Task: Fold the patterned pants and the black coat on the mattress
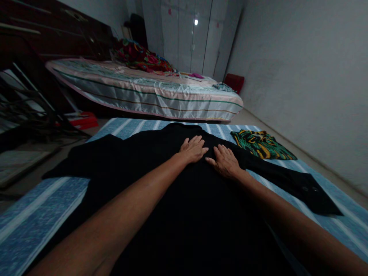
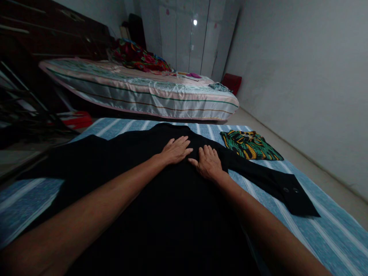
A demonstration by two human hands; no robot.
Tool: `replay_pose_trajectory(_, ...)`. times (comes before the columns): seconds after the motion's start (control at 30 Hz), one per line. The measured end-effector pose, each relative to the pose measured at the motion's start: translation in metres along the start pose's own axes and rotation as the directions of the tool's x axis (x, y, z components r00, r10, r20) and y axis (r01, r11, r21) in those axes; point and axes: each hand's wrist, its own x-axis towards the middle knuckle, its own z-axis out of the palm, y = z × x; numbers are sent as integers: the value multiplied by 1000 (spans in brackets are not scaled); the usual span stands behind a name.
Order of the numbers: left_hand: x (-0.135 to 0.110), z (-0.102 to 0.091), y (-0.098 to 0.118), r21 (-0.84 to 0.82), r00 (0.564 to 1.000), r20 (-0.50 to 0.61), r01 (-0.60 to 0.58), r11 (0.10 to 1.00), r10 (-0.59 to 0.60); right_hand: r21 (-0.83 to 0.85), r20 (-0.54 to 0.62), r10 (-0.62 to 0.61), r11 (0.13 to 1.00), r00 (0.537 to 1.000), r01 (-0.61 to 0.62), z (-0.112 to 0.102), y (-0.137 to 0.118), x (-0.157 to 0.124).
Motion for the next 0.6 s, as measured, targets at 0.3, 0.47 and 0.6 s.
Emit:
replay_pose_trajectory(0.3, -9, 10, 14, -1, 991, 123, 47, 999, -46, 37, 14, 18, 999, 1000, -19, -3, 0, -23)
replay_pose_trajectory(0.47, -26, 7, 36, 49, 999, 46, -7, 999, 5, 118, -52, -48, 992, 998, 54, -21, -17, -65)
replay_pose_trajectory(0.6, -45, 14, 57, 62, 996, 89, -36, 997, 30, 208, 11, 11, 978, 1000, -13, -26, -22, -99)
